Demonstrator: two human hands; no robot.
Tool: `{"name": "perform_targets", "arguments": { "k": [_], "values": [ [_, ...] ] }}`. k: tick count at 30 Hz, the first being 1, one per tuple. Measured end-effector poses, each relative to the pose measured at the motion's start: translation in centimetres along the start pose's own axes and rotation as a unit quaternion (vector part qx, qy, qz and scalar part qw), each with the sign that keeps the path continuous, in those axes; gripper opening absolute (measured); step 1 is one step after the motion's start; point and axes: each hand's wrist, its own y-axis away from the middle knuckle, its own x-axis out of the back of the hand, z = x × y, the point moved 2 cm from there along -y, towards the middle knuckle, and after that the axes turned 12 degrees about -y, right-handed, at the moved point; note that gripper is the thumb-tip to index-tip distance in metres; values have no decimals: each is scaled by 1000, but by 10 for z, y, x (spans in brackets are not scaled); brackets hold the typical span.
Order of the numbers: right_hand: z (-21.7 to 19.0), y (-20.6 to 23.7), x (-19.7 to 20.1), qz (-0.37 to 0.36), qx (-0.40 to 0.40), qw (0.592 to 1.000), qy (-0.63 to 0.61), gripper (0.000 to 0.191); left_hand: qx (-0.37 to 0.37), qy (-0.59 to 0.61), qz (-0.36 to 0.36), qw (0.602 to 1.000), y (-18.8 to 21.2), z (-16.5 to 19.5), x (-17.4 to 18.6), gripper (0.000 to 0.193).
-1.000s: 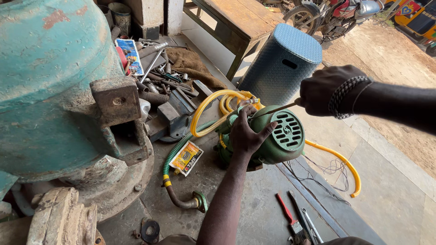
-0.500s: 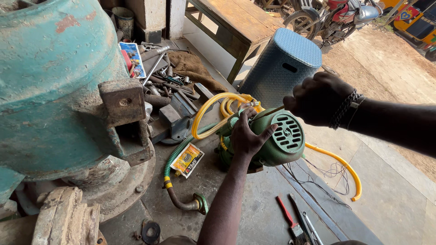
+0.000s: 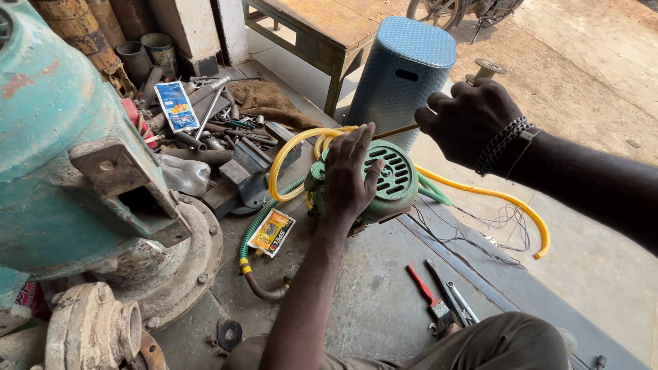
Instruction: The person sits on the floor of a repair workshop working on a green electric water pump motor. They hold the pump, work on its fan cover and housing with a screwdriver, reposition the pump, and finally set it down and move away.
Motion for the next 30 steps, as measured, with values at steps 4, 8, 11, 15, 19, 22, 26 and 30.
{"name": "perform_targets", "arguments": {
  "k": [4,8,11,15,19,22,26,30],
  "values": [
    [25,63,-2,18,-20,1000,-13,8,19,270,-207,940,-30,54,-32,28],
    [30,101,-13,30,9,999,-19,16,0,294,-325,899,-31,93,-65,22],
    [28,110,-35,45,21,998,-48,19,4,328,-352,877,-18,102,-80,22],
    [26,114,-65,60,36,995,-75,20,-10,392,-289,873,-8,98,-91,24],
    [21,112,-81,18,46,996,-69,17,-15,335,-331,882,-2,94,-101,15],
    [19,109,-83,-7,49,997,-66,17,-32,318,-323,891,-1,94,-102,13],
    [21,107,-80,12,37,996,-79,18,-33,346,-301,888,-1,94,-101,16],
    [20,107,-80,8,34,998,-61,18,-35,341,-280,897,0,91,-101,18]
  ]
}}
